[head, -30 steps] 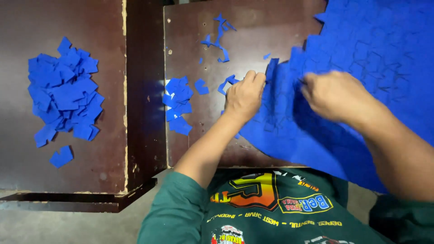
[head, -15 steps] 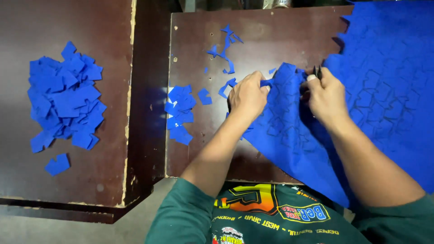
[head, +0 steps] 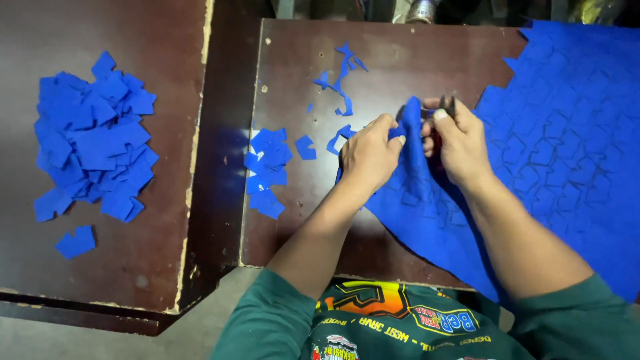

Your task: The person uses a red utility knife to cut small, irregular shapes from a large blue foam sheet laid on a wooden table. They repeatedly cut along pre-drawn outlines, remove the cut pieces, and occasionally shift the foam sheet to access new sections.

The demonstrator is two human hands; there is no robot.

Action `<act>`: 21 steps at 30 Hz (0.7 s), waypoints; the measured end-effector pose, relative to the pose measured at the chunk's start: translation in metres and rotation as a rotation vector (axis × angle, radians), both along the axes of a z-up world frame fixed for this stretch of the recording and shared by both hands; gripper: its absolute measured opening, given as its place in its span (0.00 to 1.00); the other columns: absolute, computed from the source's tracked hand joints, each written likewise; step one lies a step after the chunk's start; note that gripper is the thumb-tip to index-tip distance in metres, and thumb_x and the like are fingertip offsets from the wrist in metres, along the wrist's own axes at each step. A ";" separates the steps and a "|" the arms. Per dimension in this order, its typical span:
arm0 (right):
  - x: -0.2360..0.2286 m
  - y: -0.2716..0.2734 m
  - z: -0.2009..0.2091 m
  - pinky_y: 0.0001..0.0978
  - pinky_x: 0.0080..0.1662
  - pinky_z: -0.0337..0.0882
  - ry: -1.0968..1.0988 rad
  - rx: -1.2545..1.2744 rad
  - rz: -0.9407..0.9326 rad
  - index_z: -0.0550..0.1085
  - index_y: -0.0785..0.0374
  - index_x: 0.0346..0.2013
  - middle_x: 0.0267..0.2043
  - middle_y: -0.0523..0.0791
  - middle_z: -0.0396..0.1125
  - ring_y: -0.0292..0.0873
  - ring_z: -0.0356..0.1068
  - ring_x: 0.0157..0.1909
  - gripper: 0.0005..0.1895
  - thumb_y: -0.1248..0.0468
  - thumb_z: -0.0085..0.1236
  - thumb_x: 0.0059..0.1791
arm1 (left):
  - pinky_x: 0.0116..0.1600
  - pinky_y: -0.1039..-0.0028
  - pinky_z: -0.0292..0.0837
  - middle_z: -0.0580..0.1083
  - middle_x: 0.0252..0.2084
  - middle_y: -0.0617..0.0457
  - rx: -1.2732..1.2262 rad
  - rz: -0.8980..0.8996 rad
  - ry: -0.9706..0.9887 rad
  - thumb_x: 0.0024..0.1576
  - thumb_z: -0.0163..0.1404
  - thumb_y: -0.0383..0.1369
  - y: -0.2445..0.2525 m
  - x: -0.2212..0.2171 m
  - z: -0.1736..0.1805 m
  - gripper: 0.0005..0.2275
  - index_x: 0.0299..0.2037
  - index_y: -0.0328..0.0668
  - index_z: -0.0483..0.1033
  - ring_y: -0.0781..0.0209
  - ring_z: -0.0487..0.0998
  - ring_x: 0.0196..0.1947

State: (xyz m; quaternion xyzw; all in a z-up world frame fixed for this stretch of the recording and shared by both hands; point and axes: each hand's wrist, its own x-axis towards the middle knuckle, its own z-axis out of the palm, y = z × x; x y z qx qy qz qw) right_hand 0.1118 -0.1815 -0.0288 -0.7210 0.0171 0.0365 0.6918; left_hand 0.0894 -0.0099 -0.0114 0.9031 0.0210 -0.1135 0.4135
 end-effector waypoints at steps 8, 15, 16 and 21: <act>-0.002 -0.007 -0.003 0.32 0.30 0.80 0.060 -0.159 -0.205 0.70 0.69 0.54 0.34 0.54 0.69 0.42 0.73 0.30 0.13 0.68 0.41 0.57 | 0.54 0.56 0.77 0.81 0.44 0.51 -0.295 0.165 -0.055 0.54 0.55 0.38 0.009 0.013 -0.009 0.10 0.46 0.59 0.77 0.45 0.82 0.50; 0.011 -0.005 0.008 0.38 0.26 0.80 0.116 -0.235 -0.109 0.70 0.71 0.56 0.36 0.59 0.70 0.48 0.74 0.26 0.15 0.67 0.43 0.57 | 0.37 0.72 0.80 0.80 0.31 0.50 -0.499 0.199 -0.045 0.52 0.54 0.29 0.012 0.024 -0.024 0.08 0.40 0.50 0.81 0.61 0.84 0.25; 0.009 -0.006 0.006 0.38 0.26 0.80 0.117 -0.234 -0.107 0.70 0.71 0.56 0.36 0.59 0.70 0.48 0.74 0.26 0.15 0.67 0.43 0.57 | 0.37 0.72 0.80 0.80 0.31 0.50 -0.498 0.201 -0.045 0.52 0.54 0.29 0.014 0.023 -0.019 0.08 0.40 0.50 0.81 0.61 0.84 0.25; -0.004 -0.002 0.012 0.32 0.17 0.60 0.082 -0.011 0.091 0.73 0.66 0.54 0.20 0.52 0.58 0.43 0.59 0.17 0.19 0.60 0.39 0.57 | 0.31 0.75 0.74 0.75 0.15 0.55 -0.498 0.288 0.067 0.51 0.55 0.33 0.017 0.024 -0.012 0.06 0.38 0.49 0.81 0.64 0.80 0.21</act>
